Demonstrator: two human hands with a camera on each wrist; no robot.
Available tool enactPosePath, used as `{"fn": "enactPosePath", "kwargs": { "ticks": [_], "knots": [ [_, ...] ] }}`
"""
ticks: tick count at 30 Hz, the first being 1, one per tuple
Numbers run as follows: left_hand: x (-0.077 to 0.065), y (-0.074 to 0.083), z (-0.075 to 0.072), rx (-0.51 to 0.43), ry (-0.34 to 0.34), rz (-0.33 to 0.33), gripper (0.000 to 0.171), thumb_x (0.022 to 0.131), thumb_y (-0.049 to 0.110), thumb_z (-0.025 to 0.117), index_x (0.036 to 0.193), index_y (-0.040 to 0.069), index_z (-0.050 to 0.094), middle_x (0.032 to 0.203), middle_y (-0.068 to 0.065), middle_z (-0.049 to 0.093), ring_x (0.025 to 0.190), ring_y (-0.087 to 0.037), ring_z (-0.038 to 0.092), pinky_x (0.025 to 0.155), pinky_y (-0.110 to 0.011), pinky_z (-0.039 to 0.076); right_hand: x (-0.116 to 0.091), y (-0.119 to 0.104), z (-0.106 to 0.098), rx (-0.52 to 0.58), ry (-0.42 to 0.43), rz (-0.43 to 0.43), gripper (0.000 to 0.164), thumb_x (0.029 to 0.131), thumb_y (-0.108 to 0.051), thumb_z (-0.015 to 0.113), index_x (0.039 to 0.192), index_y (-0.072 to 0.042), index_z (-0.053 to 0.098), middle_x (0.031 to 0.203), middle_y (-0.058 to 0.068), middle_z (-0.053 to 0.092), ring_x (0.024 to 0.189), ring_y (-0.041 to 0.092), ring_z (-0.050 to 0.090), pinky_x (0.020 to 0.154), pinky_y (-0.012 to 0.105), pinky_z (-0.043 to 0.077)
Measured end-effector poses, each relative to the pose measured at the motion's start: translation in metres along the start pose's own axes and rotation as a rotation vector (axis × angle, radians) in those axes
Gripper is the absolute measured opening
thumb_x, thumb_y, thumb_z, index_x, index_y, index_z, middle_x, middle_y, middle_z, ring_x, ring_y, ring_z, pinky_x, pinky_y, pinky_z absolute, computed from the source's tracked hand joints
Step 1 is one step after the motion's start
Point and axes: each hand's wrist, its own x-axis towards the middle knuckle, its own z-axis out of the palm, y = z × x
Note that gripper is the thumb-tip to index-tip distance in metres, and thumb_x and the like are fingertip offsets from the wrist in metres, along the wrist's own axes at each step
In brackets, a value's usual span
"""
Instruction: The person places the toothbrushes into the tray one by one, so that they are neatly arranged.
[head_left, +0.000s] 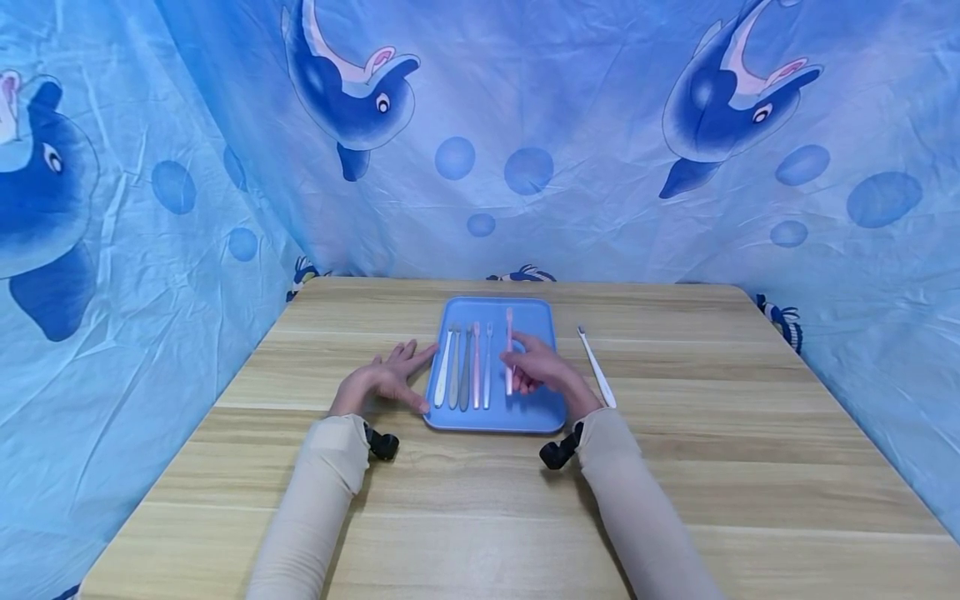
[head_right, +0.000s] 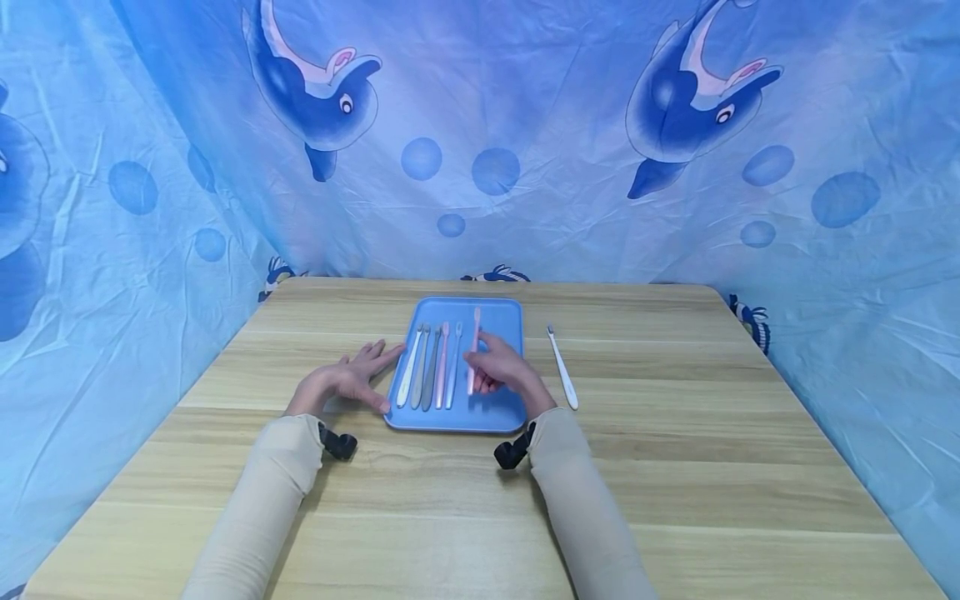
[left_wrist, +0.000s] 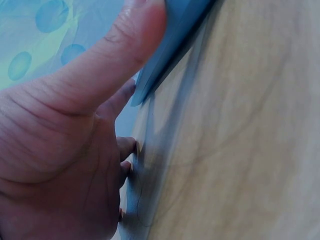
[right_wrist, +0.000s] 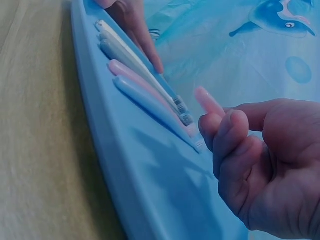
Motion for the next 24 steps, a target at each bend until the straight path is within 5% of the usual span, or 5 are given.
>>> {"fn": "enactPosePath", "kwargs": {
  "ticks": [11, 18, 24],
  "knots": [
    [0.005, -0.004, 0.002, 0.005, 0.003, -0.002, 0.134, 0.063, 0.072, 0.08, 0.162, 0.032, -0.001, 0.169, -0.014, -0.018, 0.156, -0.037, -0.021, 0.122, -0.068, -0.012, 0.004, 0.003, 0.008, -0.035, 0.0, 0.039, 0.071, 0.105, -0.025, 0.05, 0.162, -0.014, 0.01, 0.061, 0.002, 0.062, 0.044, 0.01, 0.055, 0.041, 0.021, 0.044],
    [-0.006, 0.008, -0.002, -0.003, 0.002, 0.001, 0.128, 0.07, 0.061, 0.083, 0.163, 0.028, 0.002, 0.168, -0.021, -0.014, 0.155, -0.044, -0.017, 0.12, -0.071, -0.01, 0.01, 0.006, 0.014, -0.069, 0.005, 0.066, 0.073, 0.104, -0.024, 0.05, 0.163, -0.014, 0.007, 0.061, 0.003, 0.062, 0.044, 0.011, 0.056, 0.041, 0.021, 0.046],
    [-0.008, 0.008, -0.004, -0.025, -0.002, 0.016, 0.131, 0.067, 0.067, 0.082, 0.162, 0.029, 0.001, 0.168, -0.022, -0.015, 0.154, -0.045, -0.019, 0.12, -0.071, -0.013, 0.013, 0.005, 0.018, -0.108, 0.021, 0.088, 0.071, 0.104, -0.024, 0.05, 0.162, -0.015, 0.011, 0.061, 0.004, 0.064, 0.044, 0.013, 0.057, 0.041, 0.02, 0.045]
  ]
}}
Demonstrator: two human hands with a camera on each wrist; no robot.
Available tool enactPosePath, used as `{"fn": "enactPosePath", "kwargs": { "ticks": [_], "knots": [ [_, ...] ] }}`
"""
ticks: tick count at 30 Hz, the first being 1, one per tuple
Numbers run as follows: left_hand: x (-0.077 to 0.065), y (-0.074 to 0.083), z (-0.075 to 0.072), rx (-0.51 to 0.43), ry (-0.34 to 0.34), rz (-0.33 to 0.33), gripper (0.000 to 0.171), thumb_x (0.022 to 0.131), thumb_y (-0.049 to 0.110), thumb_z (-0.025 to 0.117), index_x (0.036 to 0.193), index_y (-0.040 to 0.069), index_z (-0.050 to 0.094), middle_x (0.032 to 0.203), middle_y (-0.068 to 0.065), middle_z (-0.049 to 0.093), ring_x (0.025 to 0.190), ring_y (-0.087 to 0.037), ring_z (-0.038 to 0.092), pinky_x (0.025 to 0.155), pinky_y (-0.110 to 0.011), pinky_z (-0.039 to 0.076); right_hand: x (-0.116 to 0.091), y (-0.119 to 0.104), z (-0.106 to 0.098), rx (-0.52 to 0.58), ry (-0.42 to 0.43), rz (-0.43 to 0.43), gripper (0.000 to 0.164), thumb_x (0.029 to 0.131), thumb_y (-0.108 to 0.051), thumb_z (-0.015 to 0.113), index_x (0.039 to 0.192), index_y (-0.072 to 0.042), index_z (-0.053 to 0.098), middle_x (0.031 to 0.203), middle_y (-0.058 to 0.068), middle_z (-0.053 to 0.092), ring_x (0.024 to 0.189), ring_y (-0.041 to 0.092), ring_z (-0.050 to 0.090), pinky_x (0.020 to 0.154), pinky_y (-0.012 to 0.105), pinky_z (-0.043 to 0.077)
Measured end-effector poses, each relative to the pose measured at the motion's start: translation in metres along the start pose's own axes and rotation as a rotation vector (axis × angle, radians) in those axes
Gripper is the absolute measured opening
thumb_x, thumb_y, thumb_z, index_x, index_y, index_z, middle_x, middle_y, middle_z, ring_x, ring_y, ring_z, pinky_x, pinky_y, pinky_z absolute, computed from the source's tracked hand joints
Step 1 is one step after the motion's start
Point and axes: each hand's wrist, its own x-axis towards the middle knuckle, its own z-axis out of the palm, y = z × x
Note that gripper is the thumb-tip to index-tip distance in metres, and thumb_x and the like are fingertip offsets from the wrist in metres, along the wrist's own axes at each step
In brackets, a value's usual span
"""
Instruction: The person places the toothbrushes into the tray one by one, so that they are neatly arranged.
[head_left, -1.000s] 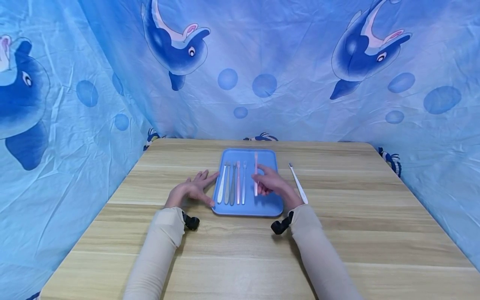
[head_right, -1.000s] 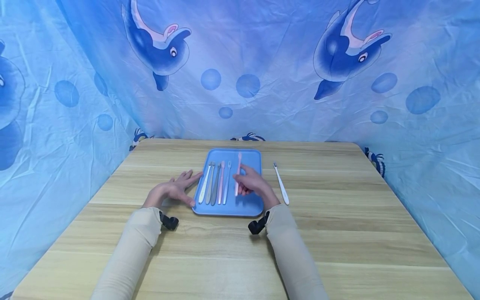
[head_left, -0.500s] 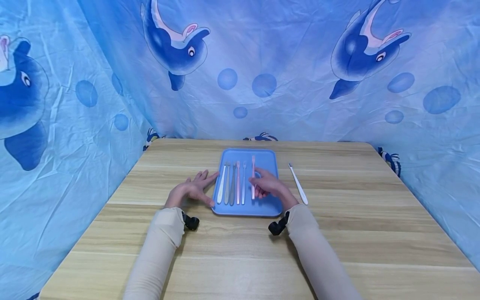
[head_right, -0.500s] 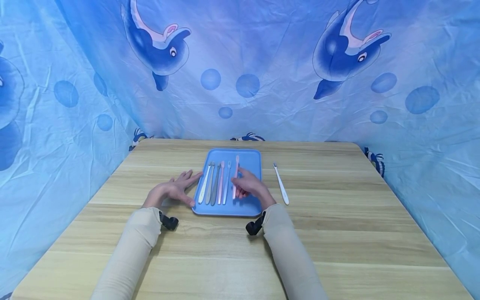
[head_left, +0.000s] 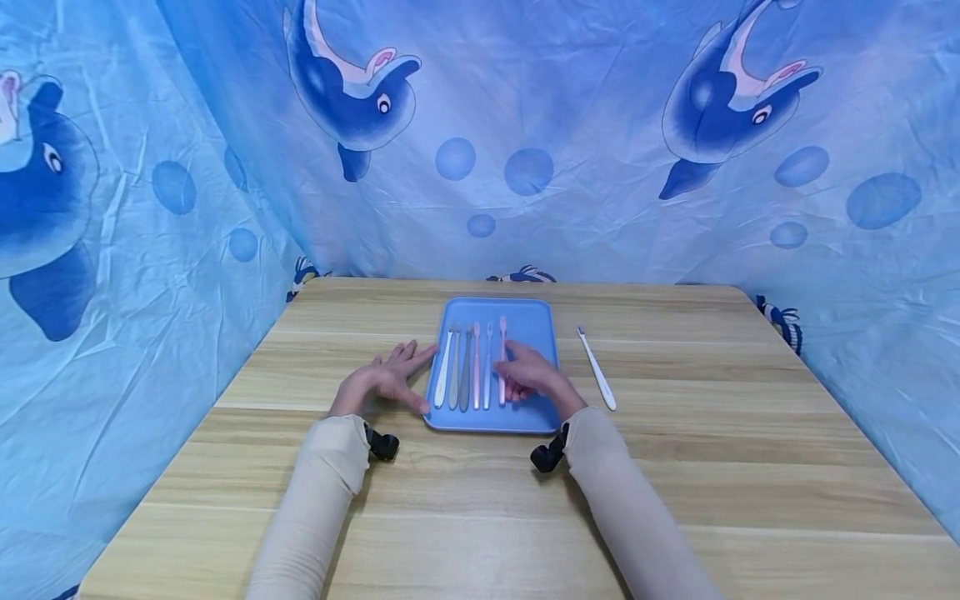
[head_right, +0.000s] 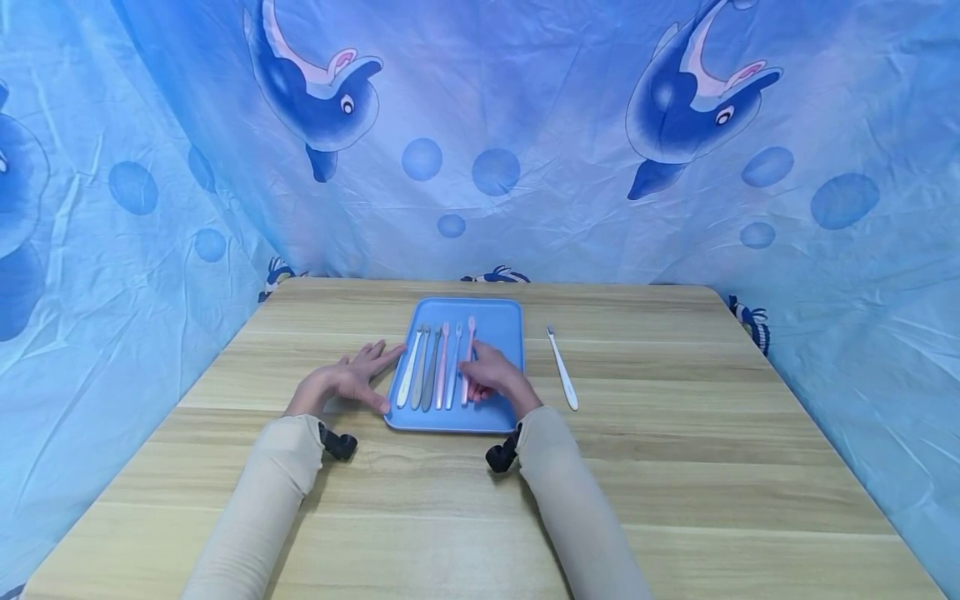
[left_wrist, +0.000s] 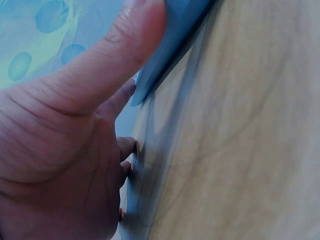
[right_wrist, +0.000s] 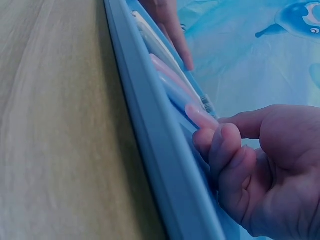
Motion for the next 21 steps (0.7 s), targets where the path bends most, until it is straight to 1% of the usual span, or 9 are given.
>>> {"fn": "enactPosePath", "kwargs": {
  "ticks": [3, 7, 10, 12, 14, 17, 21],
  "knots": [
    [-0.001, 0.0, 0.0, -0.001, 0.0, 0.008, 0.133, 0.065, 0.07, 0.081, 0.162, 0.03, 0.001, 0.167, -0.023, -0.015, 0.154, -0.045, -0.019, 0.119, -0.071, -0.014, 0.0, -0.002, 0.002, -0.038, 0.016, 0.012, 0.068, 0.104, -0.024, 0.05, 0.162, -0.015, 0.014, 0.062, 0.004, 0.064, 0.044, 0.013, 0.058, 0.041, 0.02, 0.045],
    [0.002, 0.0, 0.001, 0.008, 0.002, 0.001, 0.132, 0.066, 0.068, 0.082, 0.162, 0.029, 0.001, 0.168, -0.022, -0.015, 0.154, -0.044, -0.019, 0.12, -0.071, -0.013, 0.0, -0.006, 0.005, -0.097, 0.036, 0.018, 0.056, 0.105, -0.024, 0.048, 0.155, -0.009, 0.027, 0.06, 0.004, 0.064, 0.044, 0.012, 0.058, 0.04, 0.02, 0.044],
    [0.003, -0.001, 0.002, 0.015, 0.006, -0.007, 0.13, 0.068, 0.065, 0.082, 0.163, 0.029, 0.001, 0.168, -0.021, -0.014, 0.155, -0.044, -0.018, 0.12, -0.071, -0.011, 0.001, -0.008, 0.007, -0.143, 0.049, 0.024, 0.041, 0.106, -0.024, 0.047, 0.142, -0.006, 0.041, 0.06, 0.004, 0.063, 0.044, 0.012, 0.058, 0.04, 0.02, 0.044],
    [0.003, -0.001, 0.002, 0.021, 0.008, -0.009, 0.128, 0.07, 0.062, 0.083, 0.163, 0.028, 0.001, 0.168, -0.021, -0.014, 0.155, -0.044, -0.017, 0.12, -0.071, -0.01, 0.001, -0.009, 0.008, -0.167, 0.056, 0.025, 0.032, 0.106, -0.024, 0.047, 0.132, -0.005, 0.046, 0.06, 0.004, 0.063, 0.044, 0.012, 0.058, 0.04, 0.02, 0.044],
    [0.003, 0.0, 0.002, 0.024, 0.009, -0.01, 0.128, 0.07, 0.061, 0.083, 0.163, 0.028, 0.002, 0.168, -0.021, -0.014, 0.155, -0.044, -0.017, 0.12, -0.071, -0.01, 0.002, -0.009, 0.009, -0.183, 0.062, 0.025, 0.026, 0.106, -0.024, 0.047, 0.124, -0.006, 0.049, 0.06, 0.004, 0.063, 0.044, 0.012, 0.058, 0.04, 0.02, 0.044],
    [0.005, -0.002, 0.003, 0.028, 0.008, -0.015, 0.129, 0.068, 0.064, 0.083, 0.162, 0.029, 0.001, 0.168, -0.021, -0.015, 0.155, -0.044, -0.018, 0.12, -0.071, -0.011, 0.002, -0.009, 0.01, -0.189, 0.069, 0.027, 0.023, 0.106, -0.024, 0.046, 0.121, -0.007, 0.05, 0.06, 0.004, 0.063, 0.045, 0.013, 0.058, 0.041, 0.02, 0.044],
    [0.011, -0.009, 0.006, 0.044, 0.008, -0.029, 0.133, 0.064, 0.071, 0.081, 0.162, 0.033, -0.001, 0.169, -0.017, -0.017, 0.155, -0.04, -0.02, 0.121, -0.068, -0.013, 0.001, -0.009, 0.01, -0.19, 0.072, 0.034, 0.027, 0.106, -0.024, 0.046, 0.125, -0.006, 0.049, 0.061, 0.003, 0.063, 0.045, 0.012, 0.058, 0.041, 0.02, 0.045]
  ]
}}
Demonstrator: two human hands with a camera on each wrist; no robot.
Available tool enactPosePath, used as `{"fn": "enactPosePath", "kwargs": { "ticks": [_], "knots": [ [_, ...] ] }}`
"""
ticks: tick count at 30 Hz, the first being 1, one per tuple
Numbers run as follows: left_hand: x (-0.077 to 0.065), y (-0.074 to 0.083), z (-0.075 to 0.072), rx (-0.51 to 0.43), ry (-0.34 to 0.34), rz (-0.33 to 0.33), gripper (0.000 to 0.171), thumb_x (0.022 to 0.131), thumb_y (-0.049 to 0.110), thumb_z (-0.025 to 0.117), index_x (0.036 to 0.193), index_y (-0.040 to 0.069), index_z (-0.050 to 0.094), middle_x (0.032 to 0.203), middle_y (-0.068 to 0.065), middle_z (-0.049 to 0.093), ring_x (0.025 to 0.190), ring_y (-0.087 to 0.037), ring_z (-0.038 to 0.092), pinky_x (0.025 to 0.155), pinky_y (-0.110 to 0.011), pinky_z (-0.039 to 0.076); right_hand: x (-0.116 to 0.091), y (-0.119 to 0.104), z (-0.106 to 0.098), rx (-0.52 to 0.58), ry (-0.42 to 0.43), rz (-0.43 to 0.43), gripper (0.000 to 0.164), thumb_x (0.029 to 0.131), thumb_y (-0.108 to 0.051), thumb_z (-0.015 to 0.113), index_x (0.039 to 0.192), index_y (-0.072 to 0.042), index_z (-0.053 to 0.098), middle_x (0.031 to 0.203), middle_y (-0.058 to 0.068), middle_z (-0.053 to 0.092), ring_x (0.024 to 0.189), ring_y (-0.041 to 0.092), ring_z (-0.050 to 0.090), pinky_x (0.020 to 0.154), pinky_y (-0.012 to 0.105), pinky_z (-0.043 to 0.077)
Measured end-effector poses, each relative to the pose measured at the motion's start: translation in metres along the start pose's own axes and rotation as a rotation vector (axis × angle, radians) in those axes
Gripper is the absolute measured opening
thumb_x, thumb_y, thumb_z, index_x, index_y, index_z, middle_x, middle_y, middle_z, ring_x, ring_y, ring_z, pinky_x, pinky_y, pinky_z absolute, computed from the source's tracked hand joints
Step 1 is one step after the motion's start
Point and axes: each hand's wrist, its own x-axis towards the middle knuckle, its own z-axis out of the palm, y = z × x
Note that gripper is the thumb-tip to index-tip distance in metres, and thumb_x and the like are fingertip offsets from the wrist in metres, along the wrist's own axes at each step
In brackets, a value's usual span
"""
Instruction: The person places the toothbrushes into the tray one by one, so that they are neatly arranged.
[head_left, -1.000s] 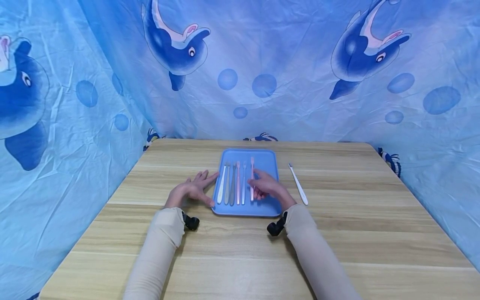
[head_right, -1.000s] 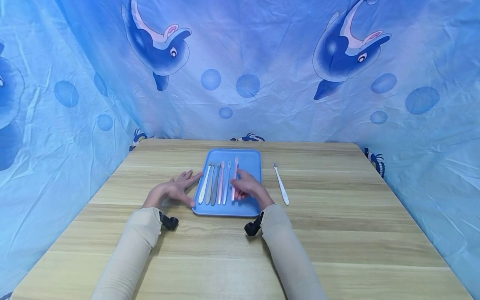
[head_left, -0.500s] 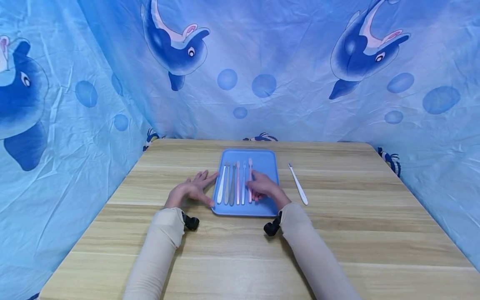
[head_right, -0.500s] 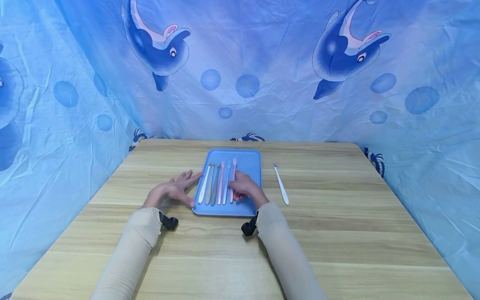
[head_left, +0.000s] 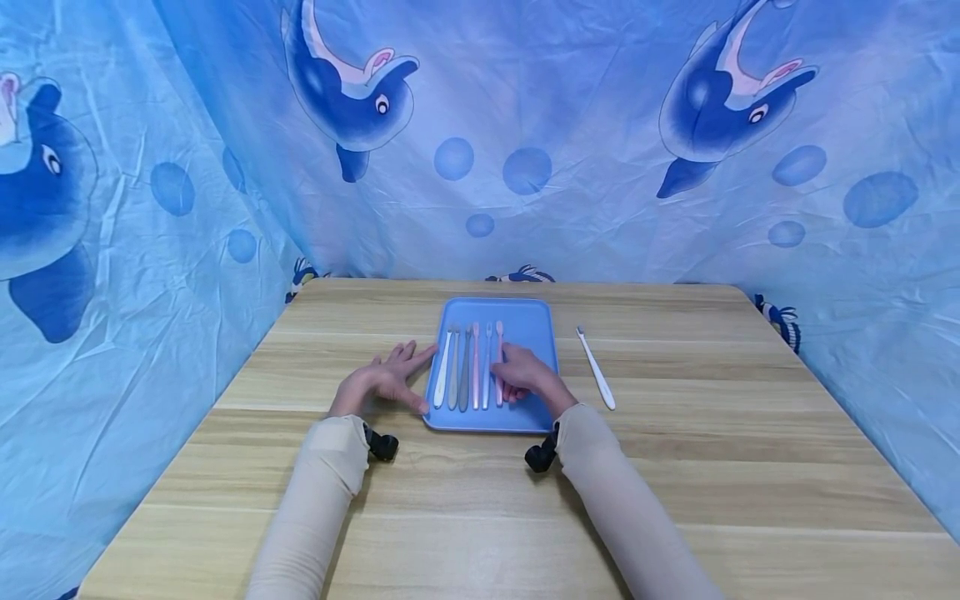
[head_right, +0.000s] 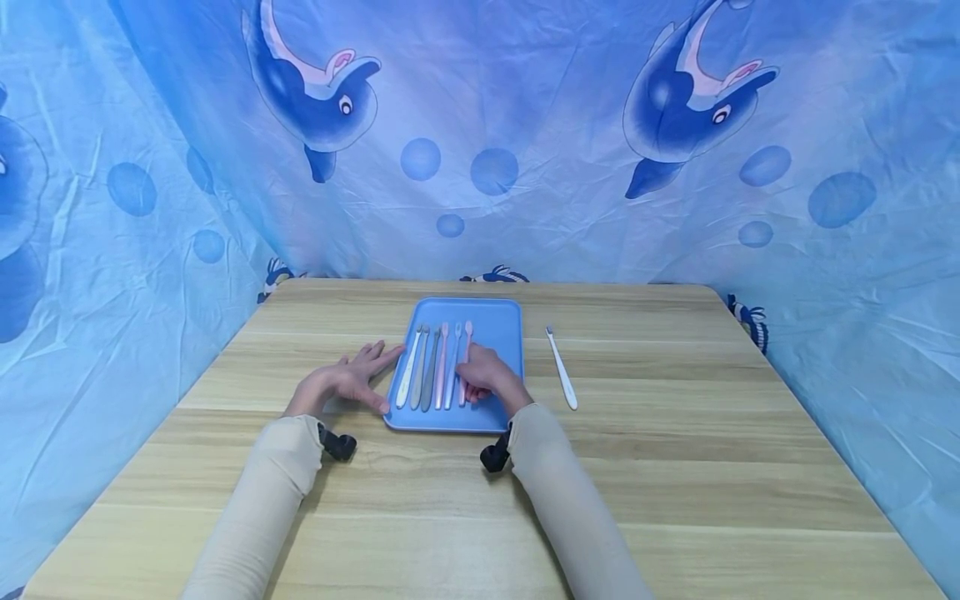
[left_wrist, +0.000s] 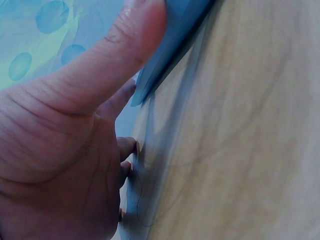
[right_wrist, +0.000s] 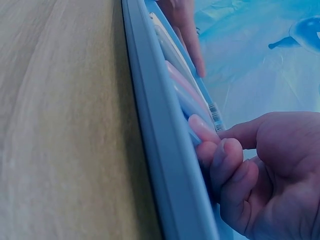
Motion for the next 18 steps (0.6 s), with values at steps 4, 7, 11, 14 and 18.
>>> {"fn": "enactPosePath", "kwargs": {
  "ticks": [4, 7, 11, 14, 18],
  "knots": [
    [0.0042, -0.0046, 0.002, 0.007, 0.003, 0.006, 0.136, 0.061, 0.075, 0.079, 0.162, 0.034, -0.002, 0.169, -0.016, -0.017, 0.155, -0.039, -0.02, 0.121, -0.069, -0.013, -0.0008, -0.0003, -0.0002, -0.008, 0.002, 0.002, 0.033, 0.106, -0.025, 0.046, 0.132, -0.005, 0.046, 0.06, 0.003, 0.063, 0.044, 0.012, 0.058, 0.041, 0.02, 0.045],
    [0.0033, -0.0044, 0.002, 0.009, 0.0, 0.007, 0.135, 0.061, 0.076, 0.078, 0.161, 0.035, -0.003, 0.169, -0.015, -0.018, 0.155, -0.039, -0.021, 0.121, -0.068, -0.013, -0.0005, -0.0002, 0.0, -0.012, 0.002, -0.001, 0.035, 0.105, -0.024, 0.047, 0.134, -0.004, 0.045, 0.06, 0.003, 0.063, 0.044, 0.012, 0.058, 0.04, 0.02, 0.045],
    [-0.0007, -0.0006, 0.0003, 0.003, -0.006, 0.006, 0.134, 0.064, 0.074, 0.079, 0.161, 0.034, -0.003, 0.168, -0.016, -0.019, 0.155, -0.039, -0.021, 0.121, -0.068, -0.013, -0.0004, -0.0002, -0.0001, -0.008, -0.001, 0.0, 0.039, 0.105, -0.024, 0.047, 0.138, -0.003, 0.043, 0.06, 0.003, 0.062, 0.044, 0.012, 0.057, 0.04, 0.02, 0.044],
    [-0.0029, 0.0024, -0.0009, -0.007, -0.01, 0.005, 0.134, 0.064, 0.073, 0.079, 0.162, 0.033, -0.003, 0.168, -0.017, -0.019, 0.155, -0.04, -0.021, 0.121, -0.068, -0.014, -0.0004, 0.0001, -0.0004, -0.006, -0.005, 0.007, 0.047, 0.105, -0.024, 0.047, 0.146, -0.002, 0.037, 0.06, 0.003, 0.062, 0.043, 0.012, 0.057, 0.04, 0.019, 0.043],
    [0.0002, -0.0004, 0.0002, 0.004, -0.009, 0.001, 0.134, 0.063, 0.075, 0.079, 0.162, 0.033, -0.003, 0.168, -0.016, -0.019, 0.155, -0.039, -0.021, 0.121, -0.068, -0.013, -0.0004, 0.0011, -0.001, 0.005, -0.01, 0.01, 0.048, 0.105, -0.025, 0.047, 0.147, -0.003, 0.036, 0.06, 0.003, 0.062, 0.043, 0.011, 0.057, 0.039, 0.019, 0.043]
  ]
}}
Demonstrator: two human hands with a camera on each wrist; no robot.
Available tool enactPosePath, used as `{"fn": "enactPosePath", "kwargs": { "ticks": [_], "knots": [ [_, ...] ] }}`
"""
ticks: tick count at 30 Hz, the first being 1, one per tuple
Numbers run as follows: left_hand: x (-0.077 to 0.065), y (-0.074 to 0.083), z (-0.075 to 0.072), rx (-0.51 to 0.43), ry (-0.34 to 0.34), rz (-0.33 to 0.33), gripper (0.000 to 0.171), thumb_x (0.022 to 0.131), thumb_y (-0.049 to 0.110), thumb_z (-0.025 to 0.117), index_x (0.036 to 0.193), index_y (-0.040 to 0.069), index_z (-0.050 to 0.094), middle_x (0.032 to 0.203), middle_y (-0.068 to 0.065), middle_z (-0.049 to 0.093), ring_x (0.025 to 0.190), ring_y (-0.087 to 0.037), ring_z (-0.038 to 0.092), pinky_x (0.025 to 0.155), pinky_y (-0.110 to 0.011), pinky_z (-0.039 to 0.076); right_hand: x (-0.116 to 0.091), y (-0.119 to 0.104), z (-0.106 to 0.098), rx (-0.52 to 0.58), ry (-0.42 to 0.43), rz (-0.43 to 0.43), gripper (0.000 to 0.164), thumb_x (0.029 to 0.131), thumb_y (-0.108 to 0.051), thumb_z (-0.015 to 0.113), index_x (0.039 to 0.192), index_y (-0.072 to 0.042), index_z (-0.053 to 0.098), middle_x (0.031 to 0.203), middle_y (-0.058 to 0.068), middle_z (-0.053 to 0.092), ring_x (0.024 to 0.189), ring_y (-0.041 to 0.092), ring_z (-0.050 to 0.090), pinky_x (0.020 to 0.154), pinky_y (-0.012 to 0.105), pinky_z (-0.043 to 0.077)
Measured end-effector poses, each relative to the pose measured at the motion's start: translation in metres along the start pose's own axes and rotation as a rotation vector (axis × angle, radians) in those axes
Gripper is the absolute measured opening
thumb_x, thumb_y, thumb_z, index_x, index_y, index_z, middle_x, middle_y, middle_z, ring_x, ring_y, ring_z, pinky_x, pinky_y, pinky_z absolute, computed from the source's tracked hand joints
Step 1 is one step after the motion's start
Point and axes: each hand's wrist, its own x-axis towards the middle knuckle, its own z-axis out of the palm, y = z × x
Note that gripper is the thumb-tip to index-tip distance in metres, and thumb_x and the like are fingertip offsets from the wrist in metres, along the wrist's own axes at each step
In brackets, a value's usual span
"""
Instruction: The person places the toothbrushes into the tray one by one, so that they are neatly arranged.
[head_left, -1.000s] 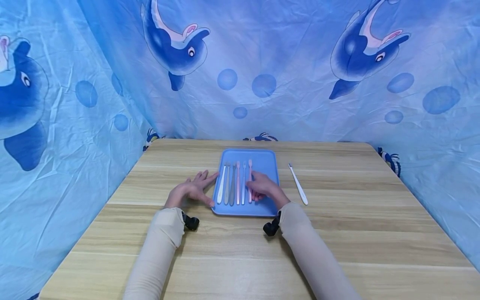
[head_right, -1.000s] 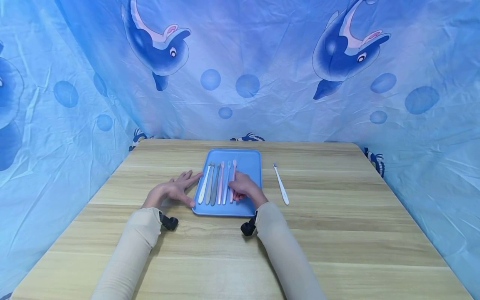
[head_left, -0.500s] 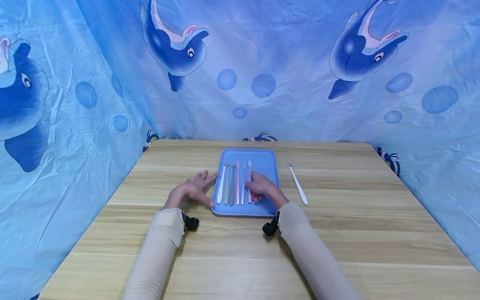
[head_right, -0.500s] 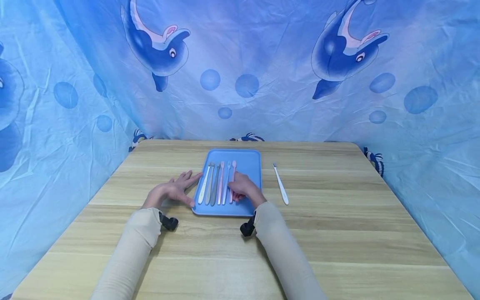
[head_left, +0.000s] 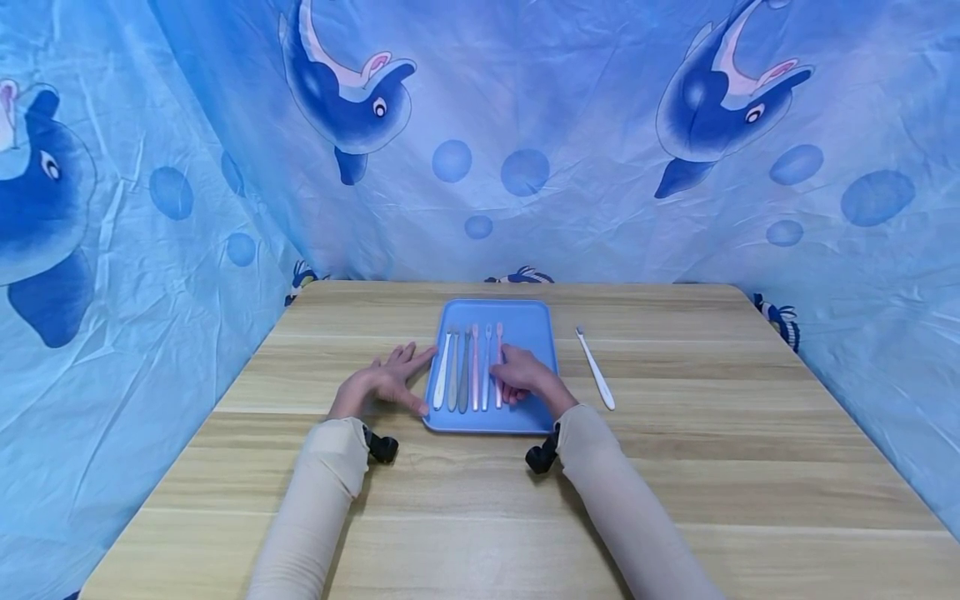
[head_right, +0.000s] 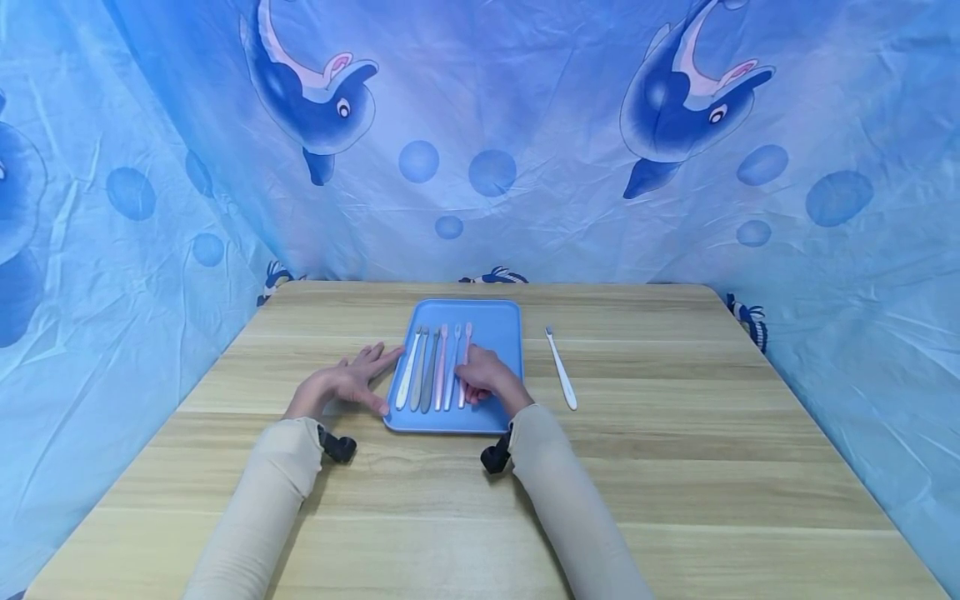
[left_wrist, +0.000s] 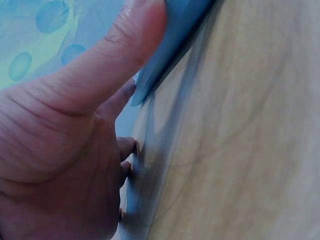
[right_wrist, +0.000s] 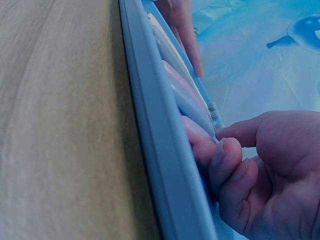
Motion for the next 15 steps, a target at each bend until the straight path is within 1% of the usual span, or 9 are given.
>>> {"fn": "enactPosePath", "kwargs": {
  "ticks": [1, 4, 7, 9, 11, 14, 15],
  "knots": [
    [0.002, -0.002, 0.001, 0.009, -0.001, -0.006, 0.135, 0.063, 0.076, 0.078, 0.161, 0.035, -0.004, 0.169, -0.014, -0.019, 0.155, -0.038, -0.021, 0.122, -0.067, -0.013, 0.0, 0.0, 0.0, 0.006, -0.001, 0.0, 0.046, 0.105, -0.025, 0.048, 0.145, -0.003, 0.038, 0.06, 0.003, 0.062, 0.043, 0.012, 0.057, 0.039, 0.019, 0.043],
    [0.008, -0.009, 0.003, 0.011, 0.009, 0.002, 0.136, 0.062, 0.076, 0.078, 0.162, 0.033, -0.003, 0.169, -0.015, -0.018, 0.155, -0.04, -0.02, 0.121, -0.07, -0.012, -0.001, 0.001, -0.001, 0.02, -0.004, -0.001, 0.041, 0.105, -0.025, 0.048, 0.14, -0.004, 0.041, 0.06, 0.003, 0.062, 0.042, 0.011, 0.056, 0.039, 0.019, 0.042],
    [0.014, -0.014, 0.005, 0.007, 0.009, -0.003, 0.136, 0.061, 0.076, 0.079, 0.162, 0.034, -0.002, 0.169, -0.015, -0.017, 0.156, -0.04, -0.019, 0.121, -0.07, -0.01, -0.002, 0.001, -0.002, 0.03, -0.006, -0.002, 0.044, 0.104, -0.025, 0.049, 0.142, -0.004, 0.04, 0.059, 0.004, 0.062, 0.042, 0.011, 0.056, 0.038, 0.02, 0.041],
    [0.016, -0.016, 0.006, 0.001, 0.01, -0.003, 0.136, 0.06, 0.076, 0.079, 0.162, 0.034, -0.002, 0.169, -0.014, -0.017, 0.156, -0.04, -0.019, 0.121, -0.07, -0.01, -0.003, 0.001, -0.003, 0.035, -0.005, -0.002, 0.053, 0.104, -0.025, 0.05, 0.149, -0.003, 0.034, 0.059, 0.004, 0.062, 0.042, 0.011, 0.056, 0.038, 0.02, 0.042],
    [0.016, -0.016, 0.006, -0.004, 0.011, -0.003, 0.137, 0.059, 0.076, 0.08, 0.162, 0.034, -0.001, 0.169, -0.014, -0.017, 0.156, -0.04, -0.019, 0.121, -0.07, -0.011, -0.004, 0.001, -0.003, 0.039, -0.002, 0.003, 0.064, 0.104, -0.027, 0.05, 0.157, -0.004, 0.023, 0.059, 0.004, 0.063, 0.042, 0.012, 0.056, 0.038, 0.02, 0.042],
    [0.014, -0.015, 0.006, -0.006, 0.014, 0.0, 0.136, 0.06, 0.075, 0.08, 0.162, 0.034, 0.0, 0.169, -0.014, -0.017, 0.156, -0.04, -0.02, 0.121, -0.07, -0.011, -0.006, 0.001, -0.006, 0.047, 0.011, 0.003, 0.074, 0.104, -0.031, 0.051, 0.162, -0.009, 0.009, 0.059, 0.004, 0.063, 0.043, 0.012, 0.056, 0.039, 0.02, 0.043],
    [0.014, -0.014, 0.005, -0.005, 0.012, -0.002, 0.136, 0.06, 0.075, 0.08, 0.162, 0.034, 0.0, 0.169, -0.013, -0.018, 0.156, -0.039, -0.02, 0.121, -0.07, -0.011, -0.007, 0.001, -0.007, 0.052, 0.013, -0.001, 0.075, 0.104, -0.032, 0.051, 0.162, -0.011, 0.008, 0.06, 0.004, 0.063, 0.043, 0.012, 0.056, 0.04, 0.02, 0.044]
  ]
}}
